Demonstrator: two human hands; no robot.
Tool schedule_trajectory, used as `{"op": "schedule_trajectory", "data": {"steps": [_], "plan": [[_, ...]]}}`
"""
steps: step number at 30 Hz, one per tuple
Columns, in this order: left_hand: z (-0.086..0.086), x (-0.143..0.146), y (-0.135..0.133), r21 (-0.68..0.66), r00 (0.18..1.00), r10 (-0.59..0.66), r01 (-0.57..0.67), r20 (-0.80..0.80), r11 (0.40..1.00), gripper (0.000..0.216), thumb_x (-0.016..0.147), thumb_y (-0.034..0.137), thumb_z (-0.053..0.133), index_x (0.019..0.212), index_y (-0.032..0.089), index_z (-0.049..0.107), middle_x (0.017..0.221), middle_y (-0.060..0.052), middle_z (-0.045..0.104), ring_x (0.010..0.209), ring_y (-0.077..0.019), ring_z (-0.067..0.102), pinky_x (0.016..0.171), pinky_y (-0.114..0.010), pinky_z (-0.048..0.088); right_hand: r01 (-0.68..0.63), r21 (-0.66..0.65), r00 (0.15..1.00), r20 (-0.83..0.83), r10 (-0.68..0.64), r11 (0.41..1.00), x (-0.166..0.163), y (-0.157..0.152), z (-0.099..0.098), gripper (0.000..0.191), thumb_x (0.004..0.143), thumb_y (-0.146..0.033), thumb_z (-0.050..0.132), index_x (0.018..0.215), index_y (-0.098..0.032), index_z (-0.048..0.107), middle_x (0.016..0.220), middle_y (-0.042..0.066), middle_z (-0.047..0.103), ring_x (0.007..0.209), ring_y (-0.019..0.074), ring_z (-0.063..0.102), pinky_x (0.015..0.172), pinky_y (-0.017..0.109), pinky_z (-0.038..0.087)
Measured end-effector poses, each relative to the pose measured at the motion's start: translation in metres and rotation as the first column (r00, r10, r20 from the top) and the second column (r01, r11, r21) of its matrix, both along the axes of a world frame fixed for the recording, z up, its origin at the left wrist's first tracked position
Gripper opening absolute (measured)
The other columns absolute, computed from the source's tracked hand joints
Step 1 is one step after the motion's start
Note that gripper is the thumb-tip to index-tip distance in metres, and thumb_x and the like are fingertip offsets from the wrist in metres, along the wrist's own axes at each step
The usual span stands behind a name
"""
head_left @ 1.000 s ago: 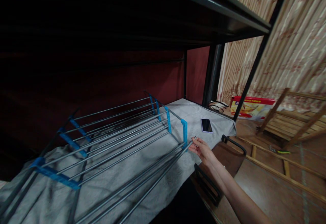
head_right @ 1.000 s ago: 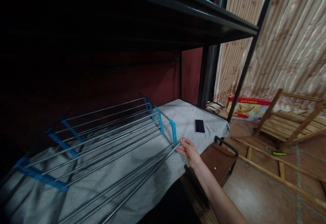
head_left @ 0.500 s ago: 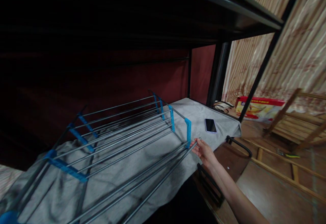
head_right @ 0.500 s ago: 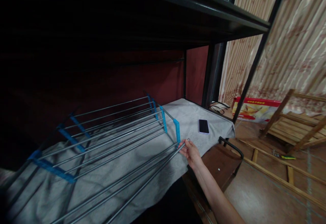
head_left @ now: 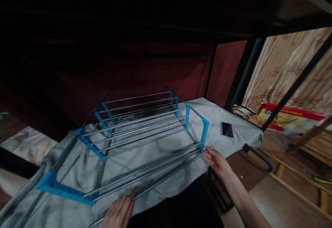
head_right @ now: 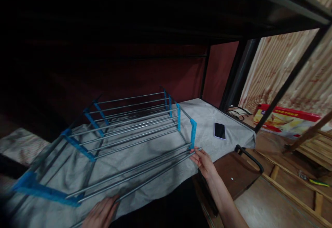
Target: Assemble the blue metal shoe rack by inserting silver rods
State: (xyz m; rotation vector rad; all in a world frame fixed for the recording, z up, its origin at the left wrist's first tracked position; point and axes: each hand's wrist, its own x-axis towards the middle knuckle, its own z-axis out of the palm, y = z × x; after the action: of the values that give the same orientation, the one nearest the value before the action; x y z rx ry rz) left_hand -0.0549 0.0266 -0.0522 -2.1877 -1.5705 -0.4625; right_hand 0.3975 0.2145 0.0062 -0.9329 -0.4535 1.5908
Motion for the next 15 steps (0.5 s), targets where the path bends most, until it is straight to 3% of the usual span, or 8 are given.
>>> {"op": "schedule_trajectory", "data": {"steps": [4, 8, 15], "plan": [[0.013, 0.035, 0.009, -0.2, 0.998, 0.061, -0.059, 0.006, 0.978, 0.037, 0.093, 0.018, 0.038, 0.12, 0.025, 0.063, 0.107, -0.004, 0.073, 0.099, -0.0185, 0.067, 0.091, -0.034, 0.051, 0.024, -0.066, 0.999, 0.029, -0.023, 0.998, 0.001, -0.004, -0.033, 0.016, 0.072, -0.019, 0.077, 0.084, -0.018, 0.066, 0.085, 0.002, 0.073, 0.074, 0.0133, 0.069, 0.075, 0.025, 0.06], [0.027, 0.052, 0.018, -0.384, 0.994, 0.106, -0.104, -0.016, 0.918, 0.049, 0.087, 0.004, 0.035, 0.126, 0.026, 0.056, 0.108, -0.004, 0.069, 0.101, -0.0192, 0.063, 0.095, -0.038, 0.047, -0.035, -0.147, 0.997, 0.061, 0.045, 0.989, 0.005, -0.006, -0.063, 0.018, 0.069, -0.015, 0.075, 0.085, -0.017, 0.066, 0.089, 0.004, 0.073, 0.082, 0.0168, 0.07, 0.081, 0.03, 0.061], [0.034, 0.056, 0.022, -0.414, 0.99, 0.131, -0.144, -0.061, 0.899, 0.044, 0.087, 0.003, 0.038, 0.125, 0.022, 0.052, 0.105, -0.006, 0.065, 0.098, -0.0203, 0.06, 0.092, -0.036, 0.045, -0.033, -0.223, 0.996, 0.078, 0.051, 0.974, 0.012, 0.003, -0.088, 0.022, 0.064, -0.015, 0.077, 0.082, -0.018, 0.065, 0.086, 0.004, 0.071, 0.08, 0.017, 0.07, 0.079, 0.029, 0.061]]}}
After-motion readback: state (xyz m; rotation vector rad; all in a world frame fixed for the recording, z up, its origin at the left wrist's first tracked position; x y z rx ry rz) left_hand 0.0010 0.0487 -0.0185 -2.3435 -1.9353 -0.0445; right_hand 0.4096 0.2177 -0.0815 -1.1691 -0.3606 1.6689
